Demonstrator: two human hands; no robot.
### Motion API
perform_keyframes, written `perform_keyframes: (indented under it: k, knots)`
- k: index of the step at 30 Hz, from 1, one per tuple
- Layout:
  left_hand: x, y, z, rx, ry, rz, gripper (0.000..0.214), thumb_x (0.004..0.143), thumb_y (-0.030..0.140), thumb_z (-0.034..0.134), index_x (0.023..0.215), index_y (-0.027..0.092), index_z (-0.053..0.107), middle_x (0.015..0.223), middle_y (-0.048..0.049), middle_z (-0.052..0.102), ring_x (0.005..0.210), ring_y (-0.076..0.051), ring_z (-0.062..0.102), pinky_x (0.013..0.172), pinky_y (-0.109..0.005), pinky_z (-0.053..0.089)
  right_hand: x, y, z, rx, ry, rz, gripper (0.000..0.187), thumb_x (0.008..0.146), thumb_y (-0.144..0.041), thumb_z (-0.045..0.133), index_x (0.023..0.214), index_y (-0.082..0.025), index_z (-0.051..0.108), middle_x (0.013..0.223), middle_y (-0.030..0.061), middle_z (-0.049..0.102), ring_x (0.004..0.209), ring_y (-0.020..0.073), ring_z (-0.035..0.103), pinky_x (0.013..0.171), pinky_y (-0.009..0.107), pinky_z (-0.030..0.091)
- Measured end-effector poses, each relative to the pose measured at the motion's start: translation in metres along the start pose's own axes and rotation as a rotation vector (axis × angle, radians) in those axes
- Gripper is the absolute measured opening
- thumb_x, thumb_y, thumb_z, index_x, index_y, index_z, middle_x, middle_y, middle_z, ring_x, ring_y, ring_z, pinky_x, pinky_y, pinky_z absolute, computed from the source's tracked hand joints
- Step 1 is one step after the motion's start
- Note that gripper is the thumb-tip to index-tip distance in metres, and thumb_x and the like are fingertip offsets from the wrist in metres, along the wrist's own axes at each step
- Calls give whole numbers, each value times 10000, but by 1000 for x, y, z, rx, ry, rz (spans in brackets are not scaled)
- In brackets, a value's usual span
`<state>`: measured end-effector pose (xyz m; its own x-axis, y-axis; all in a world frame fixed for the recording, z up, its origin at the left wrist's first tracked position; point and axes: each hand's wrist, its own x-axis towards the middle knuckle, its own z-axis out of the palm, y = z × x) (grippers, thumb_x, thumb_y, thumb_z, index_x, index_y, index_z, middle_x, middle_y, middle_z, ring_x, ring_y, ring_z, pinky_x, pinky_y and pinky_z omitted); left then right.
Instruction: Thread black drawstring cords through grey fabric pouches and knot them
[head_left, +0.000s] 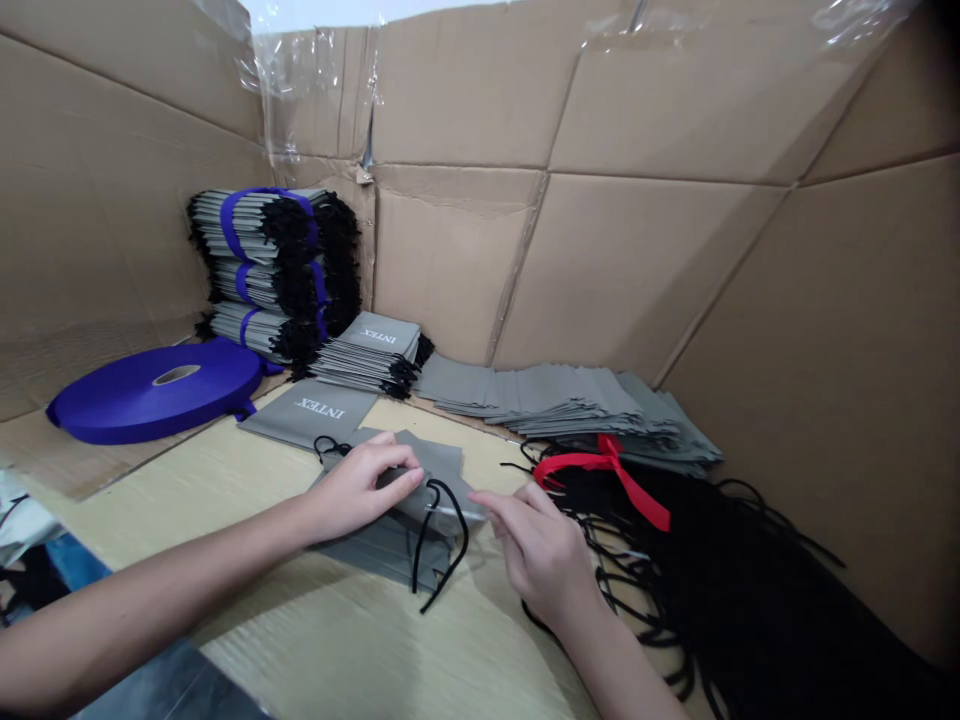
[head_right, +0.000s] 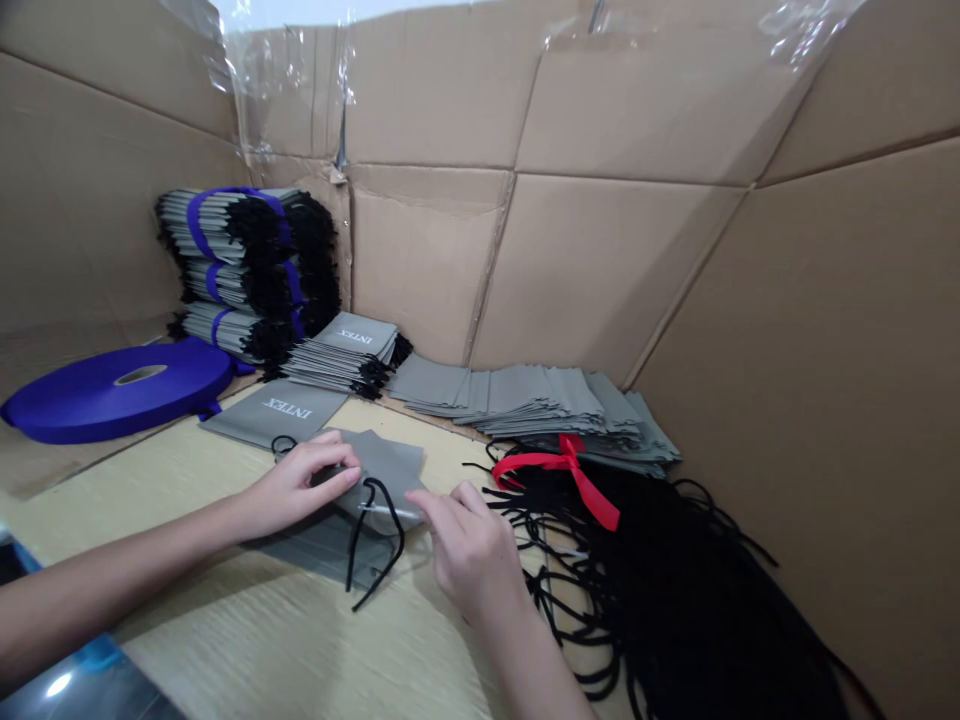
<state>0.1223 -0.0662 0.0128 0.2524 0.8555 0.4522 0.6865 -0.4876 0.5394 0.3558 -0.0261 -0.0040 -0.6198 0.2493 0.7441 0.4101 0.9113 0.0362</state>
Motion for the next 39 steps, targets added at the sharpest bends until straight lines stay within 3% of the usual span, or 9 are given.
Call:
perform_keyframes:
  k: [7,13,25,39]
  knots:
    - [0,-3,2,14,-7,13,230,879,334,451,771,171,572,718,-3,503,726,-148,472,647,-244,359,6,0,-7,39,-26,-7,152,877,-248,523,927,-184,652,666,30,635,656,162,461,564,250,416]
    - [-1,-1,1,8,-18,10,225,879,330,452,773,168,567,724,0,484,721,-141,468,646,-239,353,9,-3,-7,54,-11,-11,126,861,-165,536,851,-154,661,706,42,652,671,159,455,583,249,411]
    - [-3,-2,2,22,-66,89,173,874,316,464,834,168,546,770,-7,456,746,-143,463,675,-249,365,3,1,-6,-110,-74,-4,211,909,-218,460,835,-164,649,645,22,632,623,138,481,518,222,374]
    - [-3,-4,1,10,-84,63,211,888,350,442,836,173,544,781,-4,451,732,-138,463,673,-248,363,2,0,-7,-131,-21,-51,189,901,-219,487,841,-158,656,619,24,632,600,128,484,514,217,367]
